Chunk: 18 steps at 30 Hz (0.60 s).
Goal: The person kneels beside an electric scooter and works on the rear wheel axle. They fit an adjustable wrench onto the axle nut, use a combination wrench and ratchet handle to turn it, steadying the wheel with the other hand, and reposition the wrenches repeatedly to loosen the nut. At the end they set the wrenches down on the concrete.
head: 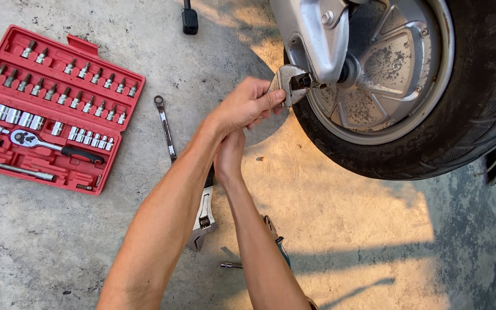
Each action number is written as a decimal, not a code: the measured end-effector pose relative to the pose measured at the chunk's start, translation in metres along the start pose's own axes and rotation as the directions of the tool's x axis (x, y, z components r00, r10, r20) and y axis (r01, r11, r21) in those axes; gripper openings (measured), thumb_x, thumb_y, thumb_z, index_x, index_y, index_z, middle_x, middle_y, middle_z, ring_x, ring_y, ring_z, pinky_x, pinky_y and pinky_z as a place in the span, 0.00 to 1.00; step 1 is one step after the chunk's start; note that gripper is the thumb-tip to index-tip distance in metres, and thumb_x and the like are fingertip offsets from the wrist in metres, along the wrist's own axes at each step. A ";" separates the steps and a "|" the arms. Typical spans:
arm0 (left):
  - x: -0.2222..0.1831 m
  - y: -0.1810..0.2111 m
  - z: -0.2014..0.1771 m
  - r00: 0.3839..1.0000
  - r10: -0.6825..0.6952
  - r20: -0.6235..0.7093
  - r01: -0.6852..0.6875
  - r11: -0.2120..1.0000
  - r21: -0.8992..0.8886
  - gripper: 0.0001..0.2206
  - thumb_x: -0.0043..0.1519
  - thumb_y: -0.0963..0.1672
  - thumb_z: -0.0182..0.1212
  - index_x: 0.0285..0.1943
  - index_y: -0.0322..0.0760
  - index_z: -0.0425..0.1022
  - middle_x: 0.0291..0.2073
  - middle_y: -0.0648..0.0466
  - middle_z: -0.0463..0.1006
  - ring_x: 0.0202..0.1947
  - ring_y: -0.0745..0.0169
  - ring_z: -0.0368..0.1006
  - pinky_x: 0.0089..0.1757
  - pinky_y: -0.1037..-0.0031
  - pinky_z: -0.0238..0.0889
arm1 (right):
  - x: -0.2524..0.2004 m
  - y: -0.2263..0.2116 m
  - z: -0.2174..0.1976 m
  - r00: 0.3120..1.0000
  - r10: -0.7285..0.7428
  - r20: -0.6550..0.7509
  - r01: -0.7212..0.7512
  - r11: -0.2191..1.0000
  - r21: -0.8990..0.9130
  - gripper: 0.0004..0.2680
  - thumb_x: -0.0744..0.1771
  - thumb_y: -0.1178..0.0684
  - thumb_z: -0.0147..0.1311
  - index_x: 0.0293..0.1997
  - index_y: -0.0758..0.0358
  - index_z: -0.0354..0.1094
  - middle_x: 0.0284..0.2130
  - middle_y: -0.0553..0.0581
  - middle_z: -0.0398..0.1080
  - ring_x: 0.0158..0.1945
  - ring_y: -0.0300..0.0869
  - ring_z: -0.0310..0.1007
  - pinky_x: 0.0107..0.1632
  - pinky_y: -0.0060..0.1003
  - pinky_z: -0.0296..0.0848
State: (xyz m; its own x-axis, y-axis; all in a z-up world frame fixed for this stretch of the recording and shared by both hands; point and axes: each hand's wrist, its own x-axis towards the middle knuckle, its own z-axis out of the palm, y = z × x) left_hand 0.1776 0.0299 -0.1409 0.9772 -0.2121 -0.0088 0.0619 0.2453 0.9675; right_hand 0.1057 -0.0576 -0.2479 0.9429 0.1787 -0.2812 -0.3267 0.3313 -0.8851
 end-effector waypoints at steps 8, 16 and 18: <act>-0.010 -0.031 0.057 0.999 -0.019 -0.035 -0.001 0.871 -0.491 0.23 0.68 0.56 0.54 0.34 0.33 0.70 0.17 0.61 0.60 0.14 0.73 0.55 0.19 0.76 0.50 | -0.061 -0.086 -0.025 0.995 -0.049 -0.085 0.001 0.869 -0.495 0.19 0.73 0.37 0.32 0.46 0.65 0.63 0.24 0.47 0.62 0.25 0.32 0.59 0.26 0.31 0.60; -0.028 -0.002 0.097 0.984 -0.121 -0.129 -0.014 0.675 -0.737 0.25 0.68 0.58 0.51 0.40 0.32 0.71 0.19 0.58 0.64 0.15 0.67 0.61 0.22 0.72 0.58 | -0.112 -0.139 -0.026 0.968 -0.115 -0.224 -0.062 0.752 -0.656 0.15 0.73 0.42 0.40 0.43 0.64 0.68 0.19 0.49 0.61 0.20 0.32 0.57 0.22 0.32 0.57; -0.033 0.001 0.095 0.974 -0.137 -0.178 -0.009 0.769 -0.639 0.30 0.66 0.59 0.40 0.45 0.30 0.77 0.21 0.54 0.74 0.19 0.61 0.72 0.27 0.71 0.68 | -0.115 -0.127 -0.034 0.947 -0.246 -0.205 -0.001 0.640 -0.769 0.15 0.73 0.43 0.42 0.39 0.65 0.68 0.17 0.50 0.63 0.19 0.34 0.60 0.23 0.34 0.59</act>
State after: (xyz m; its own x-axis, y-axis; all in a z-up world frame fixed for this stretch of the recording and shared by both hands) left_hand 0.1257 -0.0530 -0.1151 0.9800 -0.0714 -0.1858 0.1684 0.7950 0.5827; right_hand 0.0408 -0.1512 -0.1159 0.9868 -0.1025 -0.1250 -0.1597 -0.5002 -0.8510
